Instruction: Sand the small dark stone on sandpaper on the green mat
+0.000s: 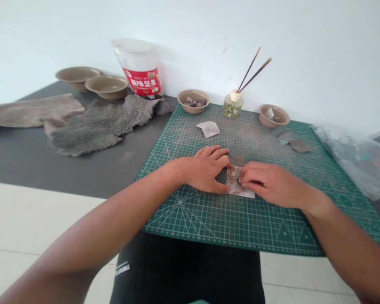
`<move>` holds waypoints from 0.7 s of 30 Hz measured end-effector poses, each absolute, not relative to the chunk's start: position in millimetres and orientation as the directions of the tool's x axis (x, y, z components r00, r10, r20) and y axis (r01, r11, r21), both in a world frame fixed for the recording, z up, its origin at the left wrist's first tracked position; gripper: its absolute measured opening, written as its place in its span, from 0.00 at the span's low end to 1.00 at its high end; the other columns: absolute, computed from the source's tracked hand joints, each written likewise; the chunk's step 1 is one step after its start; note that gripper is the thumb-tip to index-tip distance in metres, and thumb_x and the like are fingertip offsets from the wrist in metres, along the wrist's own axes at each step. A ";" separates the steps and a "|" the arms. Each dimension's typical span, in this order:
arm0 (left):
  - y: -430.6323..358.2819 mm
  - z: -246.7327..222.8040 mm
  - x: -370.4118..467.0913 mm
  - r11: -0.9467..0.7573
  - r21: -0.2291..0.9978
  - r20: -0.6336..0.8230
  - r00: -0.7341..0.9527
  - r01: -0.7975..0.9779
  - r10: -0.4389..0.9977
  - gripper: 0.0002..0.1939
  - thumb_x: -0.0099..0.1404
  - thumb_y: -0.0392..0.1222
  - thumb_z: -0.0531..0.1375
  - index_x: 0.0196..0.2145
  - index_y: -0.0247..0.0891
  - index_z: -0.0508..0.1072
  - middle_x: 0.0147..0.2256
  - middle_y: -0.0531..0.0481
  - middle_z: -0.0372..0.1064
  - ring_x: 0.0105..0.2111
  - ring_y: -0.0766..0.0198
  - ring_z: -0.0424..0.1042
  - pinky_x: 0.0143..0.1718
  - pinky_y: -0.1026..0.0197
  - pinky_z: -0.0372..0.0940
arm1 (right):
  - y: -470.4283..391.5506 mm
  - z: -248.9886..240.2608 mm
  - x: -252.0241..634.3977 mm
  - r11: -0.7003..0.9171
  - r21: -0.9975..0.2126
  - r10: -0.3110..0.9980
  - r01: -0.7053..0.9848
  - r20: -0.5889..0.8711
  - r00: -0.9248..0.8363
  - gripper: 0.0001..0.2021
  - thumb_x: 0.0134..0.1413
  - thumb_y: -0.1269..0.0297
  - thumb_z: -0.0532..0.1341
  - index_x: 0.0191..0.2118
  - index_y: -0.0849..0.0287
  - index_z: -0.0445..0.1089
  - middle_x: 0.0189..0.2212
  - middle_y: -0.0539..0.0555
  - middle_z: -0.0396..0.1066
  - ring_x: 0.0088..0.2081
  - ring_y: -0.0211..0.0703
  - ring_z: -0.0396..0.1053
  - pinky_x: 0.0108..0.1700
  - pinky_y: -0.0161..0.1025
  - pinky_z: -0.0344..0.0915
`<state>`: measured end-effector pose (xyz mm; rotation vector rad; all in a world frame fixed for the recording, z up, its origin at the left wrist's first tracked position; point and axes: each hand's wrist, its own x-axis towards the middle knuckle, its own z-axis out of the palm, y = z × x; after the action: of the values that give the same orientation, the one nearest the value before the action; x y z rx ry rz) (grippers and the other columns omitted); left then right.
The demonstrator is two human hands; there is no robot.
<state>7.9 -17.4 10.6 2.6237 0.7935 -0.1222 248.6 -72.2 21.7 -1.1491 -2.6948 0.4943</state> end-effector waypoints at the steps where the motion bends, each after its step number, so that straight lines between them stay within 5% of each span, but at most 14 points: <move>1: -17.5 10.5 7.9 -0.763 0.347 -0.191 0.837 0.546 0.512 0.39 0.62 0.68 0.57 0.62 0.42 0.59 0.72 0.40 0.34 0.71 0.41 0.30 0.67 0.39 0.39 | -72.8 20.9 246.9 0.662 -0.375 0.710 0.649 0.037 -0.703 0.08 0.66 0.67 0.56 0.38 0.55 0.72 0.40 0.52 0.74 0.40 0.42 0.72 0.43 0.40 0.66; 6: -17.5 10.0 8.1 -0.743 0.339 -0.213 0.816 0.577 0.537 0.40 0.61 0.69 0.57 0.63 0.44 0.58 0.72 0.42 0.32 0.71 0.40 0.29 0.67 0.38 0.38 | -68.6 20.2 246.4 0.591 -0.308 0.802 0.745 0.125 -0.584 0.07 0.64 0.69 0.57 0.38 0.55 0.72 0.40 0.53 0.74 0.41 0.44 0.72 0.44 0.41 0.66; 11: -17.1 10.7 7.0 -0.759 0.350 -0.189 0.834 0.550 0.518 0.39 0.61 0.69 0.57 0.62 0.43 0.60 0.72 0.41 0.34 0.71 0.42 0.29 0.67 0.39 0.38 | -73.9 23.6 245.5 0.671 -0.351 0.705 0.653 0.033 -0.708 0.07 0.66 0.67 0.57 0.38 0.54 0.73 0.37 0.52 0.74 0.37 0.41 0.72 0.39 0.39 0.65; 17: -17.1 11.1 6.8 -0.745 0.353 -0.202 0.824 0.566 0.530 0.39 0.61 0.69 0.57 0.62 0.43 0.59 0.72 0.42 0.33 0.71 0.41 0.30 0.67 0.38 0.38 | -74.3 21.4 245.3 0.604 -0.273 0.790 0.749 0.082 -0.607 0.07 0.66 0.67 0.56 0.38 0.56 0.71 0.38 0.53 0.73 0.39 0.43 0.71 0.42 0.40 0.65; 21: -16.5 10.0 7.1 -0.753 0.356 -0.194 0.832 0.553 0.520 0.40 0.61 0.69 0.57 0.62 0.43 0.60 0.72 0.42 0.34 0.71 0.41 0.30 0.67 0.39 0.38 | -75.0 18.7 242.1 0.695 -0.319 0.694 0.645 0.063 -0.717 0.08 0.67 0.65 0.55 0.40 0.55 0.72 0.40 0.53 0.74 0.40 0.43 0.72 0.42 0.40 0.66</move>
<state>7.1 -16.5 10.0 2.6106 0.8003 -0.1152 242.1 -75.0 18.7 -1.0871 -2.7249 0.4109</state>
